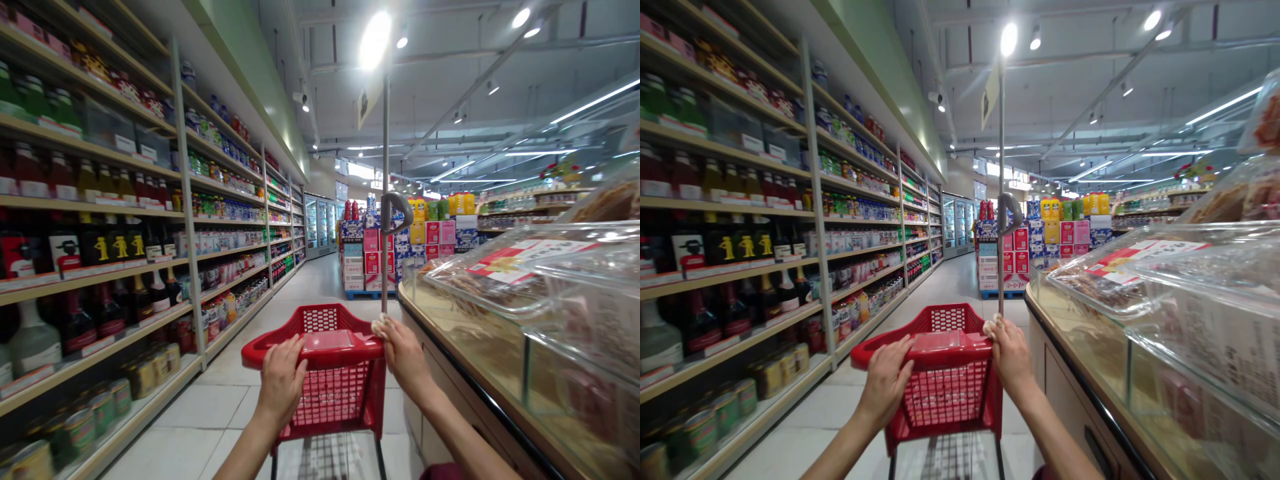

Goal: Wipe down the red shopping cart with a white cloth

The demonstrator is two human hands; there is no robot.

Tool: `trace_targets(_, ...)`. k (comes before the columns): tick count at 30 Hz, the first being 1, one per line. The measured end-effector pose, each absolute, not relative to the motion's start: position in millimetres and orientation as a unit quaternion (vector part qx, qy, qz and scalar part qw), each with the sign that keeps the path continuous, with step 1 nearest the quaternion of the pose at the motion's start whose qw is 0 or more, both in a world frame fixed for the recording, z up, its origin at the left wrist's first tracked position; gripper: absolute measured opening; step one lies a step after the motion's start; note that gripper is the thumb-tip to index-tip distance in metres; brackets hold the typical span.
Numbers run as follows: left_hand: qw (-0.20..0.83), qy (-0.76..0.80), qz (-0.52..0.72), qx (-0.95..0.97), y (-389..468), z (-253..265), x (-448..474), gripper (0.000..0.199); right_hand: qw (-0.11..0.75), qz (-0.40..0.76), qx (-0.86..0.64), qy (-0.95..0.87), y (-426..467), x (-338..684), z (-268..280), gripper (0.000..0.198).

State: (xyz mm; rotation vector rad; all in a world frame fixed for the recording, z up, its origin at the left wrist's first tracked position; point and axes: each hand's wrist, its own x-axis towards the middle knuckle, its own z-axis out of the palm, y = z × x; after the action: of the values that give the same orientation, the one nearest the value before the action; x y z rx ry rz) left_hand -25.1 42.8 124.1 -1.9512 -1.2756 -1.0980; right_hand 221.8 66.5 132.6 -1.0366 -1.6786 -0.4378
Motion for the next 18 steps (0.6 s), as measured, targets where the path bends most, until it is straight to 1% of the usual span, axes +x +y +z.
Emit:
trace_targets(2, 0.282, -0.477, -0.409, -0.725, 43.6, 123.6, -24.8, 0.033, 0.534, -0.179, -0.448, -0.694, 66.3, 220.8, 131.2, 0.032)
trace_targets(7, 0.279, -0.477, -0.403, -0.729, 43.5, 125.3, -25.9, 0.033, 0.517, -0.167, -0.357, -0.760, 56.3, 191.8, 130.0, 0.036)
trace_targets(13, 0.277, -0.475, -0.404, -0.731, 43.6, 125.6, -26.9, 0.033, 0.539, -0.170, -0.467, -0.681, 66.0, 224.1, 128.1, 0.033)
trace_targets(18, 0.272, -0.481, -0.398, -0.732, 45.8, 125.2, -26.5, 0.032, 0.521, -0.179, -0.380, -0.743, 57.4, 189.2, 129.8, 0.035)
